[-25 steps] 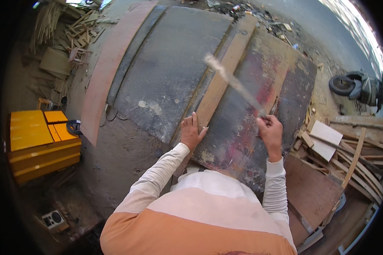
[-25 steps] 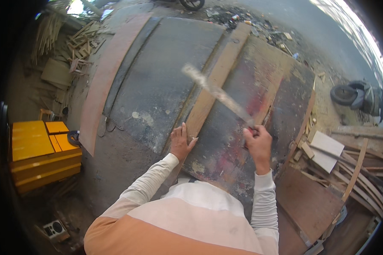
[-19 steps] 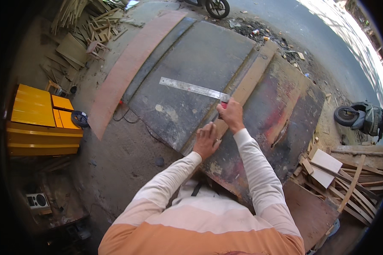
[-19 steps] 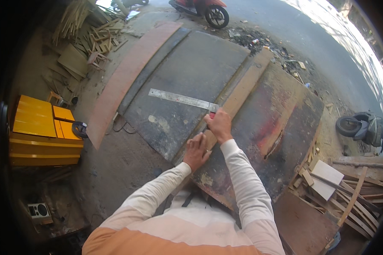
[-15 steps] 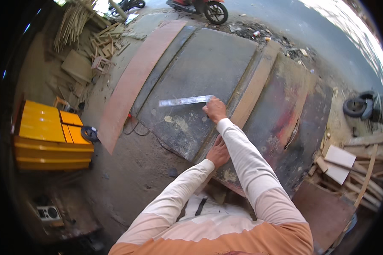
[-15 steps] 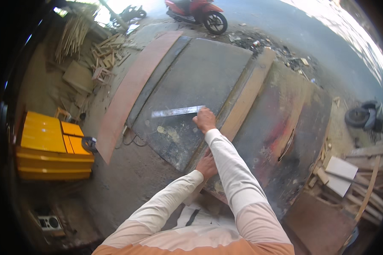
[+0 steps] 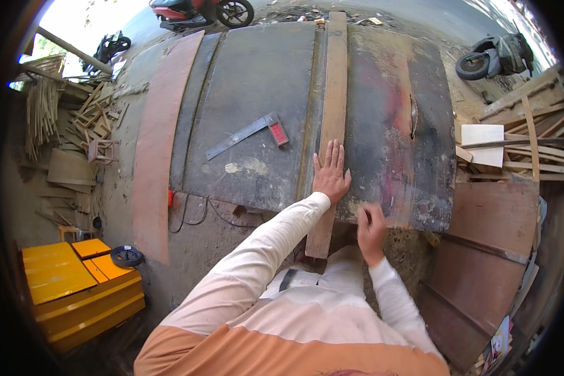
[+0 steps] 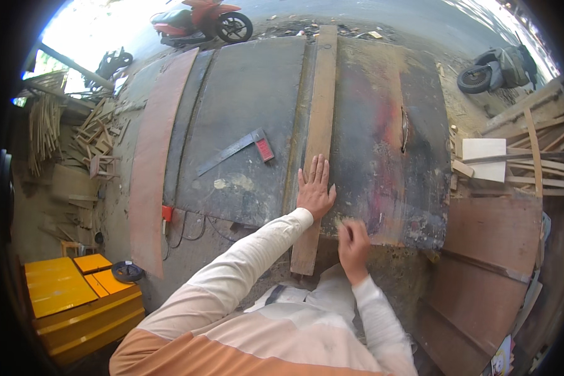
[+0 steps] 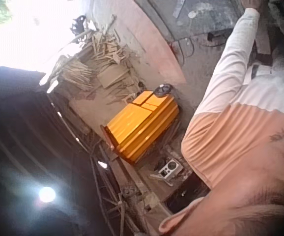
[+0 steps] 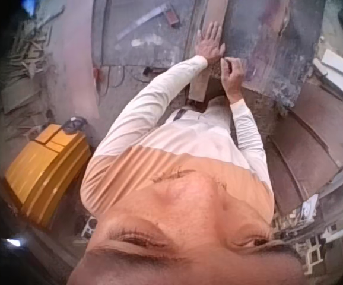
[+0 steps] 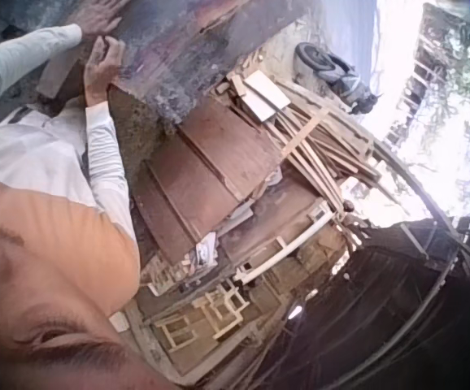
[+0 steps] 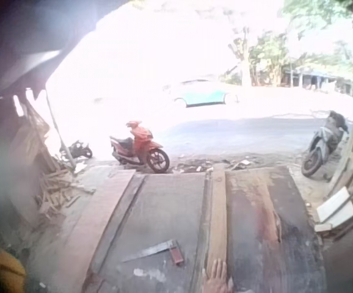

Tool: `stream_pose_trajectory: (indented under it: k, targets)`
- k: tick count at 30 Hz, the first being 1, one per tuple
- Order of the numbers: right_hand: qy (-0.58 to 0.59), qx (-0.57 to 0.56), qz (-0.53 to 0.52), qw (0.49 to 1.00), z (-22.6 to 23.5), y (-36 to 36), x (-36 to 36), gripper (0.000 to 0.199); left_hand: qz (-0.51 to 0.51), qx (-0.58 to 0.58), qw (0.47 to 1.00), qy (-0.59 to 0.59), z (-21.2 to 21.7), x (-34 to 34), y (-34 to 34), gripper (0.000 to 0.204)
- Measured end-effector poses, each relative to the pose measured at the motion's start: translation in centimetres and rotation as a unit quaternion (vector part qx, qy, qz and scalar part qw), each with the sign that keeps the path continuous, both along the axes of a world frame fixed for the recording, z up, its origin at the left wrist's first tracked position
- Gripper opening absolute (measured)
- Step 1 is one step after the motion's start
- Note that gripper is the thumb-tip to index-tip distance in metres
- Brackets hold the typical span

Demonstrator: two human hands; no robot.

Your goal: The person uses a square ruler to mark and measure several pieces of wood and plywood on a workbench, then moves and stacks the measured wood pieces.

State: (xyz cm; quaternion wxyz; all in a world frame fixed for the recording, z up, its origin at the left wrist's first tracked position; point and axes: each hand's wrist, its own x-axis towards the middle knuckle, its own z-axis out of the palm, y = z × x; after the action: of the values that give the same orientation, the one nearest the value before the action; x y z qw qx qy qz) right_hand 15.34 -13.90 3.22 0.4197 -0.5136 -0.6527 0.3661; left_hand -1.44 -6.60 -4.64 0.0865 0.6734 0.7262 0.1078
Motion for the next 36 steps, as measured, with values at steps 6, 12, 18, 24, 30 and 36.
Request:
stream_pose_trajectory:
  k: [6,12,18,24,30,36]
  targets:
    - [0.145,-0.355,-0.257,0.887,-13.6,-21.8,3.5,0.044,0.000,0.024,1.000,-0.013,-0.2,0.3,-0.5,0.079]
    - [0.492,-0.515,-0.409,0.571,-18.8,-21.0,-8.7,0.060,-0.026,0.067,0.997,-0.034,-0.1,1.0,-0.4,0.080]
    - [0.603,-0.388,-0.506,0.480,-25.8,-17.6,-12.3,0.054,0.003,-0.010,0.999,0.053,0.8,1.5,-0.3,0.080]
    - [0.739,-0.339,-0.407,0.415,-26.2,-16.4,-11.4,0.053,-0.013,-0.046,0.998,0.051,0.9,2.3,-0.2,0.079]
    - [0.759,-0.325,-0.290,0.484,-30.9,-17.4,-12.1,0.056,-0.006,-0.057,0.996,0.063,0.1,1.7,-0.3,0.081]
    - [0.782,-0.233,-0.126,0.564,-35.8,-16.8,-15.5,0.059,-0.013,-0.037,0.997,0.066,0.0,1.9,-0.5,0.083]
